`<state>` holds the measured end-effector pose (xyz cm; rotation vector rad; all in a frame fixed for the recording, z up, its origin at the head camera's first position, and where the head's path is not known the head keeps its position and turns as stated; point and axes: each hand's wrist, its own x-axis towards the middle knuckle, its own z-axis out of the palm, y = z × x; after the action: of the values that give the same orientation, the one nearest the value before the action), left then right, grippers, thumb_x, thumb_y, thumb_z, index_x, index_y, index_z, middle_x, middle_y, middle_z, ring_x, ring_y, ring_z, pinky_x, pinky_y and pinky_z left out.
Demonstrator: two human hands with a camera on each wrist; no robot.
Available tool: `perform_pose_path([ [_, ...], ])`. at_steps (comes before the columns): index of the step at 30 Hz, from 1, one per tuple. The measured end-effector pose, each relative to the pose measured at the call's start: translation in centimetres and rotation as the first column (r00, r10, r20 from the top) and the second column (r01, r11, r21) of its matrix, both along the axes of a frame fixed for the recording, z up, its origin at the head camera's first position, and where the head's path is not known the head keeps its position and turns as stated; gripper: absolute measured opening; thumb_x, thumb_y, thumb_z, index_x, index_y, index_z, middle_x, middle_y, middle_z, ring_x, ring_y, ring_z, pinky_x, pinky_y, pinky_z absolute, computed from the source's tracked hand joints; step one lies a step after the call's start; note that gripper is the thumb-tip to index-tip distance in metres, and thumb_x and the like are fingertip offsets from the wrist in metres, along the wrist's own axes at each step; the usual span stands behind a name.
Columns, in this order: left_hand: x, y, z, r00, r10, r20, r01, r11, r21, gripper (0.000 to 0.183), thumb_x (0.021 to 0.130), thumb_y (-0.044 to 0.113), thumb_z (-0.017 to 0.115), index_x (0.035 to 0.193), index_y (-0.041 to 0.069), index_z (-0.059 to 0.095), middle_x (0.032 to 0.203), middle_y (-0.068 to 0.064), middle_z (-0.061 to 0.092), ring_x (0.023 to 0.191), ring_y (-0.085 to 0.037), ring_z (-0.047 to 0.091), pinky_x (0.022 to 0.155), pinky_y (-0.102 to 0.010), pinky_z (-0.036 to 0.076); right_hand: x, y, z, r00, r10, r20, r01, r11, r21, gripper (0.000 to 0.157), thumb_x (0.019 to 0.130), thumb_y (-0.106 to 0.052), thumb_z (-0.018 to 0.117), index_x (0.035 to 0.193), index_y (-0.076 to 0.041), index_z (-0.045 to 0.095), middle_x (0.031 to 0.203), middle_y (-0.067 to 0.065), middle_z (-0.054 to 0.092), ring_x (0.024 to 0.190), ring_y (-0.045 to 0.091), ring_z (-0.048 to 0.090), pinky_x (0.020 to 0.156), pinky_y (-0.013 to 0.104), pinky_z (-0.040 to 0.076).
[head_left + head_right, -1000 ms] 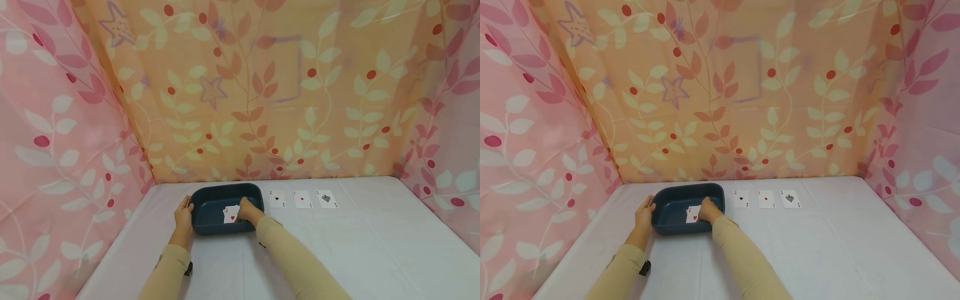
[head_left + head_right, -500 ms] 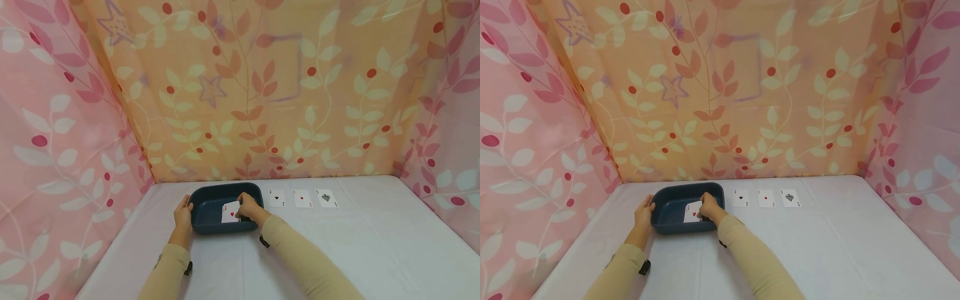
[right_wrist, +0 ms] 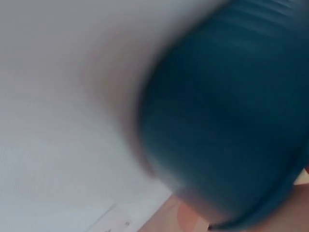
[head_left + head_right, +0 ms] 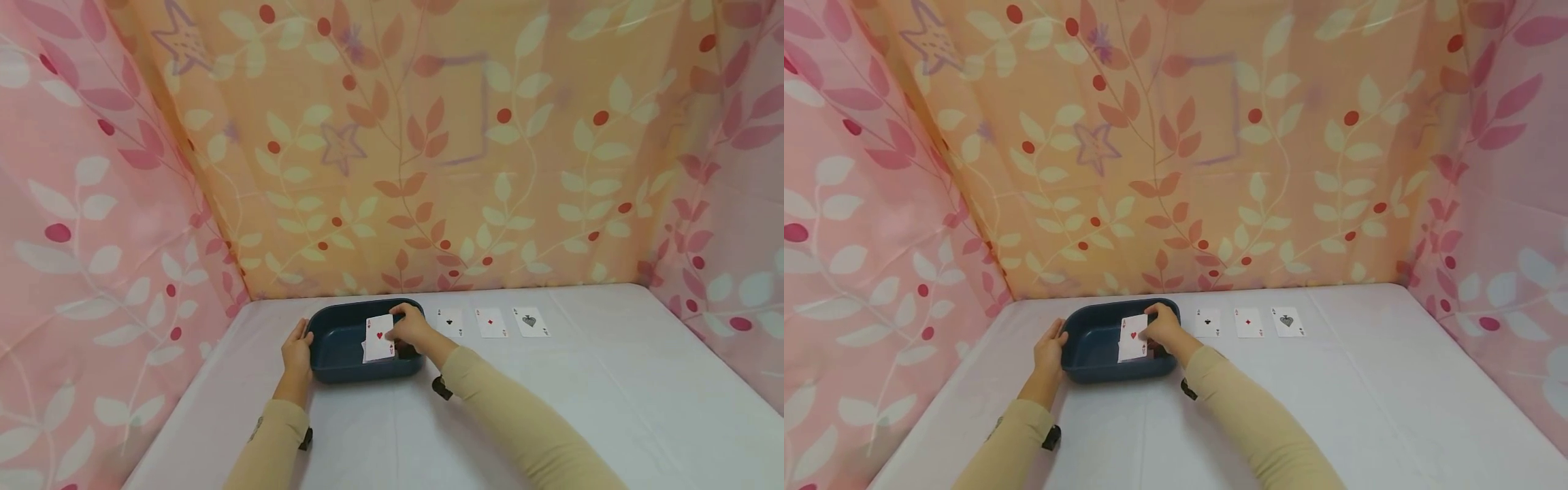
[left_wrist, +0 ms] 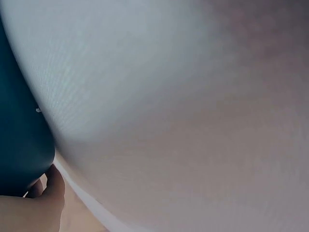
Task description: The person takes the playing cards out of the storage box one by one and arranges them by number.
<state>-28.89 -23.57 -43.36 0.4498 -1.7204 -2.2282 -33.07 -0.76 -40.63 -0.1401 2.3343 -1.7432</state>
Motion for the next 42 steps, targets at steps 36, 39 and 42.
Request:
perform_pose_path([
  [36,0.0,0.0,0.1,1.0,0.013,0.007,-0.013,1.0,0.023,0.052,0.102,-0.003,0.037,0.152,0.002,0.023,0.156,-0.012,0.024,0.145,-0.021,0.019,0.116,-0.028,0.015,1.8,8.2,2.8,0.999,-0.049,0.003,0.049,0.996,-0.071,0.056,0.083,0.005,0.072,0.134,0.001,0.05,0.094,0.017,0.063,0.074,0.022,0.067,0.072,0.035,0.058],
  [39,0.0,0.0,0.1,1.0,0.004,0.012,-0.004,1.0,0.02,0.052,0.103,-0.002,0.037,0.152,0.003,0.021,0.157,-0.011,0.022,0.145,-0.021,0.017,0.116,-0.028,0.014,1.9,8.7,2.9,0.999,-0.049,-0.001,0.049,0.997,-0.066,0.055,0.084,0.004,0.072,0.134,0.001,0.05,0.094,0.017,0.063,0.075,0.023,0.067,0.072,0.036,0.058],
  [42,0.1,0.0,0.2,1.0,-0.003,0.013,0.002,1.0,0.018,0.052,0.103,-0.002,0.036,0.152,0.003,0.021,0.157,-0.011,0.021,0.145,-0.021,0.016,0.116,-0.029,0.014,2.1,9.2,3.1,0.998,-0.056,-0.002,0.056,0.997,-0.061,0.055,0.084,0.004,0.072,0.134,0.001,0.049,0.094,0.018,0.063,0.075,0.024,0.067,0.073,0.037,0.058],
])
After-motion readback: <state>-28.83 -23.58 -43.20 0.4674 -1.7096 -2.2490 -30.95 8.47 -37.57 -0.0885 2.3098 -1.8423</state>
